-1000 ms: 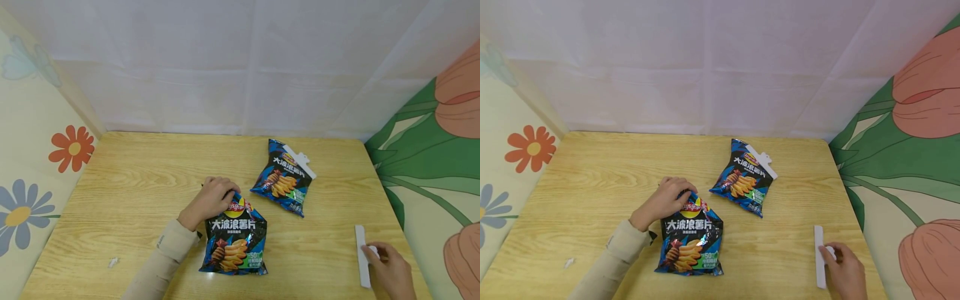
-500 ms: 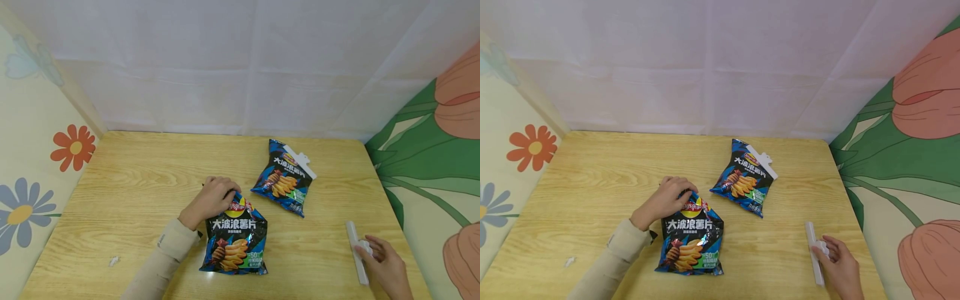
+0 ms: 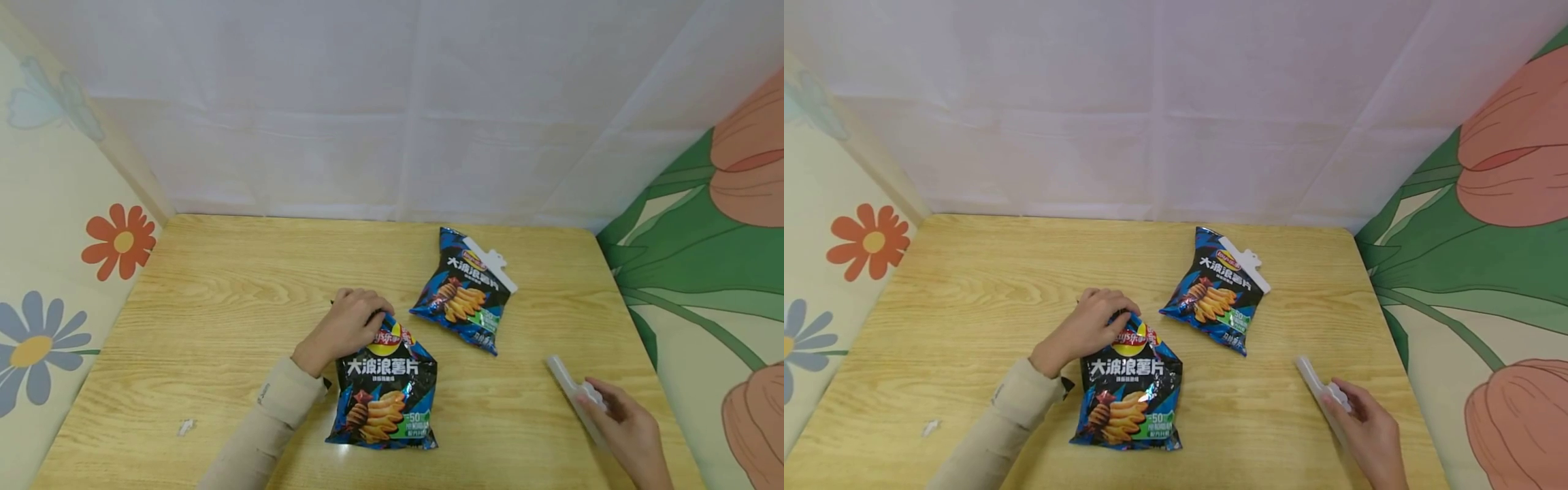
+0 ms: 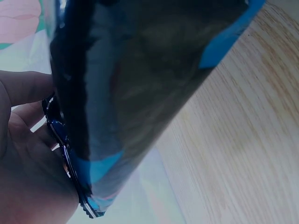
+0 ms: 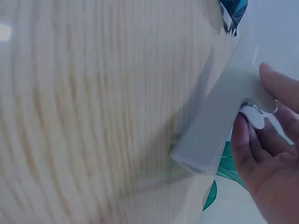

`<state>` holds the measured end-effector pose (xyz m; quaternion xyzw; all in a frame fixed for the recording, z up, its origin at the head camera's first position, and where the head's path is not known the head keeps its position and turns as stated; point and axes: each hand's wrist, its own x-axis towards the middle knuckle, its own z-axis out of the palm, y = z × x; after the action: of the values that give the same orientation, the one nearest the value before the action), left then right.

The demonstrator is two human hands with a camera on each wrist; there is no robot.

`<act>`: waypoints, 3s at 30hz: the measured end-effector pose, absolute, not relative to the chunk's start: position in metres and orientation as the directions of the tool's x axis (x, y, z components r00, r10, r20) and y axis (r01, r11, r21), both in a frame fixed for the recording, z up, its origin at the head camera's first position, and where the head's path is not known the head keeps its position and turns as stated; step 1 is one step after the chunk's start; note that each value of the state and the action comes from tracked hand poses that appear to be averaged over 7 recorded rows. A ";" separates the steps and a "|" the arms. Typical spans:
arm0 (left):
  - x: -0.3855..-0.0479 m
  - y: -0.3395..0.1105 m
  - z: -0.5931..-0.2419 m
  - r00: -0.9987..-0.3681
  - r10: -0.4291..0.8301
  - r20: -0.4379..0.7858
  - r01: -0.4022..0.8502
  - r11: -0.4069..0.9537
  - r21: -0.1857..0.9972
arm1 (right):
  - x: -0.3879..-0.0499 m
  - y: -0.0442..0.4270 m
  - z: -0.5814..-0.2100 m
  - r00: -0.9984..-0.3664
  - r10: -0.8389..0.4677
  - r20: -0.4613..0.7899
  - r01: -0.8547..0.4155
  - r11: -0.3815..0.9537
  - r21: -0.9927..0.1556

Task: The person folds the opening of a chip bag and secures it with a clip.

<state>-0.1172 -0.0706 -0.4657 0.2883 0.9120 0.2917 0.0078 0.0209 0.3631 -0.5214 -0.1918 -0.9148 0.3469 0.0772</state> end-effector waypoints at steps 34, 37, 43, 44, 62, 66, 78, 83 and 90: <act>-0.116 -0.070 -0.464 -0.830 0.533 0.161 0.530 0.666 0.525 | 0.007 0.322 -0.512 -0.961 0.253 0.109 0.119 0.738 -0.664; -0.116 -0.070 -0.464 -0.830 0.534 0.163 0.531 0.666 0.524 | 0.006 0.320 -0.510 -0.964 0.248 0.096 0.121 0.731 -0.672; -0.117 -0.070 -0.465 -0.828 0.534 0.171 0.536 0.664 0.522 | 0.005 0.316 -0.509 -0.959 0.270 0.082 0.144 0.720 -0.679; -0.117 -0.070 -0.465 -0.827 0.534 0.174 0.538 0.664 0.520 | 0.004 0.315 -0.508 -0.958 0.277 0.073 0.154 0.715 -0.682; -0.117 -0.070 -0.466 -0.826 0.536 0.176 0.541 0.665 0.515 | -0.002 0.290 -0.506 -0.949 0.305 0.082 0.151 0.667 -0.730; -0.116 -0.070 -0.465 -0.826 0.537 0.171 0.539 0.664 0.518 | -0.004 0.282 -0.506 -0.942 0.327 0.071 0.167 0.644 -0.747; -0.117 -0.070 -0.465 -0.825 0.540 0.166 0.539 0.665 0.517 | -0.015 0.261 -0.503 -0.940 0.332 0.071 0.170 0.641 -0.748; -0.117 -0.069 -0.465 -0.824 0.542 0.169 0.542 0.662 0.518 | -0.017 0.252 -0.507 -0.939 0.330 0.093 0.137 0.611 -0.779; -0.117 -0.069 -0.465 -0.822 0.543 0.172 0.545 0.662 0.514 | -0.021 0.241 -0.507 -0.951 0.286 0.117 0.076 0.585 -0.807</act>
<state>-0.1170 -0.0685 -0.4646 0.2984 0.9116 0.2826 -0.0016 -0.0211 0.2405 -0.5068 -0.1027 -0.8825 0.4435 0.1182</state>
